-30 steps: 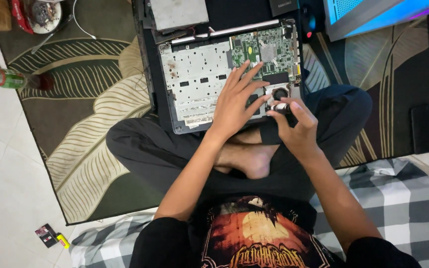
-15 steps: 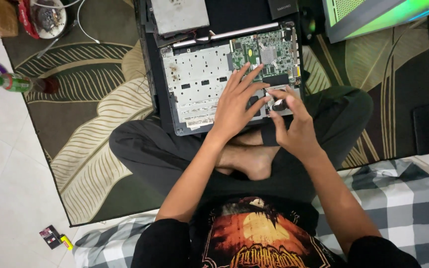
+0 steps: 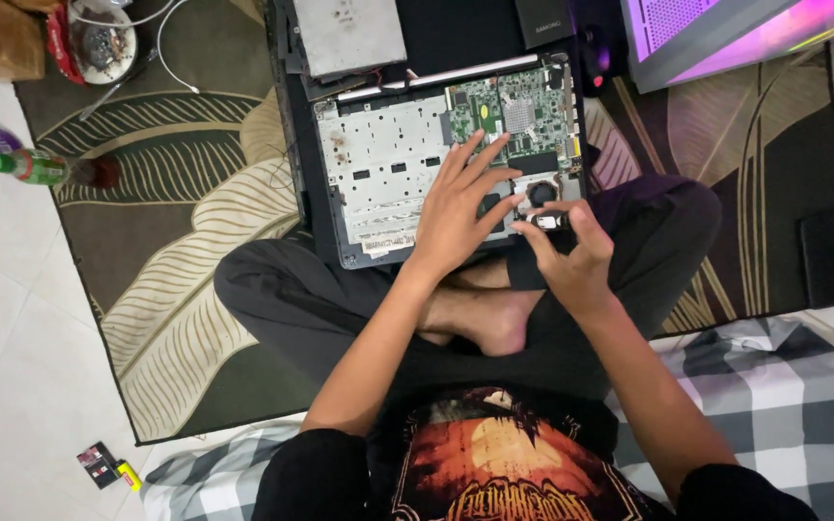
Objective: A person is disassembling and reassembling a laptop, removing the battery and using a screwdriver to secure the casing.
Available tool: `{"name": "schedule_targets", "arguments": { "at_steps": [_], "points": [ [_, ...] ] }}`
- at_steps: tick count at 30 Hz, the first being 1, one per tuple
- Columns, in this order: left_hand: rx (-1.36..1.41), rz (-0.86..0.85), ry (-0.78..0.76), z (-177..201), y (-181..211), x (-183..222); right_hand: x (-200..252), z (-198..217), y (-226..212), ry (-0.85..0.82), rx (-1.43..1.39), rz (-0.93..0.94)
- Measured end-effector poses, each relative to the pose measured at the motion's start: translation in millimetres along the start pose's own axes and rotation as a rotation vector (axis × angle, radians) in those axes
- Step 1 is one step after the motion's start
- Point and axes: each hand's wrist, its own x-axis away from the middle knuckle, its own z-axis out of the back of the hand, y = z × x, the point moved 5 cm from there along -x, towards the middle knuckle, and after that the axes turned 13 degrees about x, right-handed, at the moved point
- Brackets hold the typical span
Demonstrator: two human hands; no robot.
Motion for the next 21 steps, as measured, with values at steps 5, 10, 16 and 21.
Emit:
{"name": "schedule_targets", "arguments": {
  "at_steps": [5, 10, 16, 21],
  "points": [
    [0.008, -0.015, 0.008, -0.7, -2.1, 1.4, -21.0, 5.3, -7.7, -0.226, -0.114, -0.191],
    [0.007, -0.021, 0.016, 0.5, -0.7, 0.6, -10.4, -0.5, 0.3, -0.109, -0.014, -0.266],
    [0.002, 0.003, -0.007, 2.7, 2.6, -0.3, -23.7, 4.6, -17.1, -0.121, 0.001, -0.083],
    [0.015, 0.014, -0.003, 2.5, 4.5, -0.2, -6.1, 2.3, -4.4, -0.062, -0.028, -0.133]
  ]
}}
